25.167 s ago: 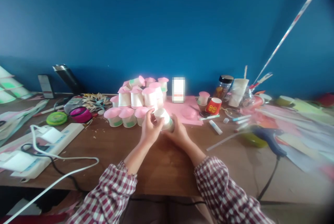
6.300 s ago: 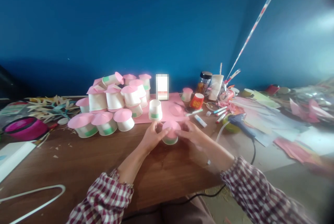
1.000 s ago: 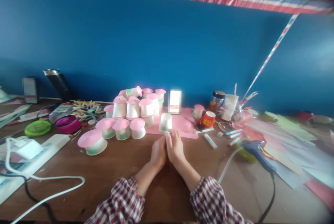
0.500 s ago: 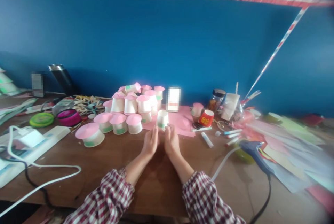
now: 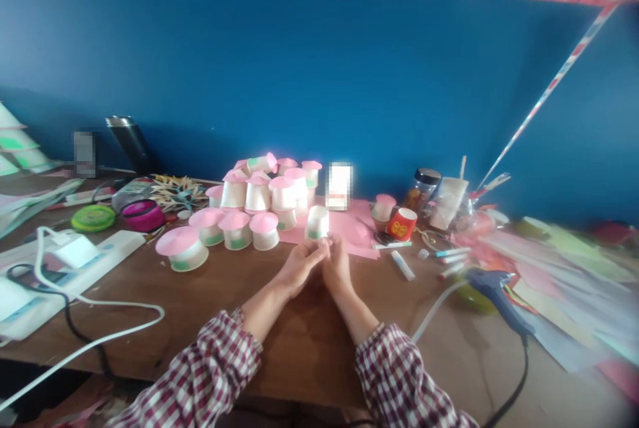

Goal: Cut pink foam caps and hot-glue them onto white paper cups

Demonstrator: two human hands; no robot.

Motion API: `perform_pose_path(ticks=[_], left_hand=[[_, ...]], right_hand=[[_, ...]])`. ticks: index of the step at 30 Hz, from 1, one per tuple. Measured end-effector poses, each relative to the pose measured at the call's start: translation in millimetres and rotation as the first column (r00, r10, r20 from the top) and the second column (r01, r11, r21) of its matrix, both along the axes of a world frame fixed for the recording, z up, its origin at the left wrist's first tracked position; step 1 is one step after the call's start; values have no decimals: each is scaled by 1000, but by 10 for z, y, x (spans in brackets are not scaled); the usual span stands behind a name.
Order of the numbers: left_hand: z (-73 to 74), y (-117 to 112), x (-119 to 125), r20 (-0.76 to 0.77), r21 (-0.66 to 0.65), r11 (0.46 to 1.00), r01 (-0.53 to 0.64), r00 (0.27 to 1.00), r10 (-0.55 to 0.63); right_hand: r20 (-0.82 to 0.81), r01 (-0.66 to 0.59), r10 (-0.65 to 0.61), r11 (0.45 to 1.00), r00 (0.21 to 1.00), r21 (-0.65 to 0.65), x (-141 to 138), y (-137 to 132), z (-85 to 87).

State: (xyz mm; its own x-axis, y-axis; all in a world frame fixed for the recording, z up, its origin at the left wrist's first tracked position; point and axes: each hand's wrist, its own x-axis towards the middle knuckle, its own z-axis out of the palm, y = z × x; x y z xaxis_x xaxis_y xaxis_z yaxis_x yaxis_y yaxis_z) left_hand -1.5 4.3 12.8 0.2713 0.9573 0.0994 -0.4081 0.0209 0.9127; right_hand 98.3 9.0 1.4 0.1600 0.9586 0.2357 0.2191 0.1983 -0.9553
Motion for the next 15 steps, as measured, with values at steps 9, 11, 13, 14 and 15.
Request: perform_pose_path(ticks=[9, 11, 13, 14, 15], left_hand=[[-70, 44, -19, -29, 17, 1000, -22, 999, 23], [-76, 54, -13, -24, 11, 999, -37, 999, 37], [-81, 60, -6, -15, 0, 998, -60, 998, 60], [-83, 62, -2, -11, -5, 998, -64, 998, 64], [-84, 62, 3, -8, -10, 998, -63, 998, 63]], right_hand=[[-7, -48, 49, 997, 999, 68, -17, 22, -63], [60, -34, 29, 996, 998, 85, -19, 17, -77], [122, -27, 15, 995, 992, 98, -23, 8, -77], [149, -24, 8, 994, 989, 102, -27, 2, -72], [176, -20, 1, 994, 984, 106, -32, -5, -64]])
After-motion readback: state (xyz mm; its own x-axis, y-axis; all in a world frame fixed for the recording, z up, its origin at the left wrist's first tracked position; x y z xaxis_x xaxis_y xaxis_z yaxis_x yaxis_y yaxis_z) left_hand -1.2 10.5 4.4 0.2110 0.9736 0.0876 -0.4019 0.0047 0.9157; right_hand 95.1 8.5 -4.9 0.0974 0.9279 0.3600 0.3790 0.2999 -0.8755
